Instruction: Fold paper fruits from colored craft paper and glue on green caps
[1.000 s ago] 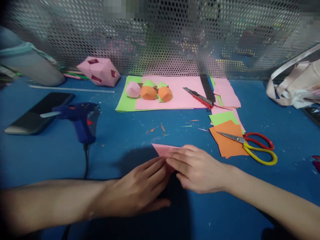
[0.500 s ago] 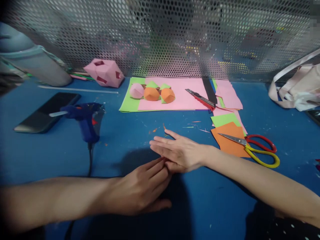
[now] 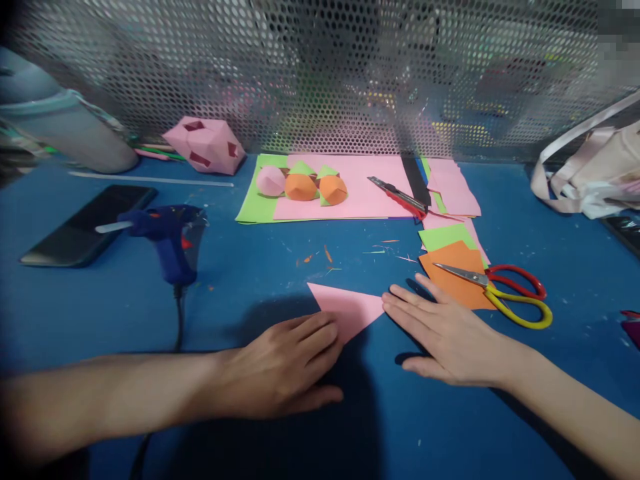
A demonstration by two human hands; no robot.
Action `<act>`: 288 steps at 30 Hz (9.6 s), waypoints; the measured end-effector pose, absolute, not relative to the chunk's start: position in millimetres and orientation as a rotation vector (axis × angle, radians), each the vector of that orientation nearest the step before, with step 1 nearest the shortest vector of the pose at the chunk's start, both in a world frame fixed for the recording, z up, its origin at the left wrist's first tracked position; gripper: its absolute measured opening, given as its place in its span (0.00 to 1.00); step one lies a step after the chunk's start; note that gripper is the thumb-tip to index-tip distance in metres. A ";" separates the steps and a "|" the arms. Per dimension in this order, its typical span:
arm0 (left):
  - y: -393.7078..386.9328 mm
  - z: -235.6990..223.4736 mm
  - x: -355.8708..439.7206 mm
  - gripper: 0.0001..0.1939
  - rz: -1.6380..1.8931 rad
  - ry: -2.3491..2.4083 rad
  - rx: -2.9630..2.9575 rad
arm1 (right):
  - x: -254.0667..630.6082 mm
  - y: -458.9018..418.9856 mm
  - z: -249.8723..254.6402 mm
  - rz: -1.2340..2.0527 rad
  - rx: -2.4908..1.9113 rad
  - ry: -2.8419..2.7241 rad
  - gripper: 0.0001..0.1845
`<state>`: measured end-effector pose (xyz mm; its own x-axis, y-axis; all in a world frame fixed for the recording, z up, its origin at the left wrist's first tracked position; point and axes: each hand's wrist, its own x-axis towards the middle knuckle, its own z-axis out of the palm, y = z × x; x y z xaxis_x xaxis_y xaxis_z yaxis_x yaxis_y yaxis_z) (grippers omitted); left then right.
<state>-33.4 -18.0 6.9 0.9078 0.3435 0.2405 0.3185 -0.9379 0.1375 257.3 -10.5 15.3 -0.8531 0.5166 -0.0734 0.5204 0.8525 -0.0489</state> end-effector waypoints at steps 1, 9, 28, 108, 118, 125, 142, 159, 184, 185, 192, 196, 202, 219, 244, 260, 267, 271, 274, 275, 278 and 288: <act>-17.3 7.1 -33.4 0.21 0.392 0.553 2.963 | 259.9 -13.4 16.1 -0.074 0.844 2.975 0.38; -7.9 8.3 -29.2 0.25 0.317 0.718 2.857 | 231.4 -2.0 17.2 0.000 0.837 3.134 0.33; -11.6 8.1 -34.4 0.32 0.159 1.114 3.126 | 231.0 -21.5 13.0 0.253 0.994 3.114 0.31; 28.5 7.1 -33.6 0.16 0.891 0.865 1.002 | 155.6 15.0 12.2 -2.756 1.755 2.080 0.10; 27.5 13.4 -33.0 0.17 0.800 0.893 1.088 | 159.4 21.7 6.0 -2.473 2.104 2.412 0.07; 27.3 15.4 -35.5 0.08 0.739 0.990 1.251 | 161.6 21.5 7.4 -1.915 2.218 2.696 0.06; 24.5 19.6 -38.0 0.10 0.675 0.996 1.787 | 154.7 16.8 10.7 -2.068 2.214 2.687 0.12; 19.3 18.5 -34.5 0.09 0.703 0.872 1.967 | 149.5 9.2 27.5 -1.729 1.892 3.066 0.09; 15.9 22.4 -35.4 0.10 0.709 0.996 1.856 | 147.8 1.1 23.1 -0.732 1.623 3.533 0.07; 15.9 23.9 -35.0 0.10 0.713 1.005 1.826 | 148.3 1.7 23.1 -0.758 1.621 3.530 0.07; 18.5 31.7 -34.0 0.08 0.616 1.120 1.631 | 150.1 5.0 21.3 -0.851 1.637 3.480 0.06; 19.1 28.8 -35.8 0.07 0.611 1.086 1.615 | 152.6 5.8 20.9 -0.940 1.538 3.499 0.08; 20.9 26.6 -37.6 0.07 0.592 1.063 1.604 | 159.6 10.4 23.0 -1.129 1.278 3.531 0.13; 19.2 23.7 -41.6 0.08 0.651 0.945 1.683 | 163.5 14.7 25.9 -1.014 1.087 3.589 0.13; 23.8 22.5 -38.1 0.08 0.661 1.066 1.454 | 167.0 17.1 24.6 -0.869 1.012 3.568 0.11; 22.8 18.5 -35.5 0.08 0.641 1.079 1.594 | 161.5 18.7 18.6 -0.820 1.414 3.401 0.09; 22.3 18.0 -36.3 0.10 0.619 1.060 1.588 | 163.4 20.7 19.3 -0.591 1.200 3.466 0.13; 21.9 18.8 -37.4 0.11 0.614 1.043 1.599 | 165.0 21.4 19.7 -0.461 1.124 3.478 0.13; 22.8 20.5 -38.4 0.11 0.600 1.037 1.619 | 166.4 21.4 19.3 -0.399 1.114 3.465 0.13; 23.2 21.0 -38.7 0.12 0.594 1.040 1.623 | 166.8 21.5 19.0 -0.384 1.109 3.463 0.13; 24.1 21.7 -39.0 0.13 0.581 1.050 1.634 | 167.7 21.8 18.2 -0.347 1.103 3.459 0.13; 23.4 23.1 -38.9 0.13 0.561 1.037 1.683 | 167.4 22.2 19.6 -0.310 1.109 3.455 0.14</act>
<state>-38.9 23.4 23.1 0.5181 0.8470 -0.1190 0.3641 -0.0925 0.9268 167.4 22.2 19.6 -0.7035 0.5832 0.4061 0.5016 0.8123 -0.2975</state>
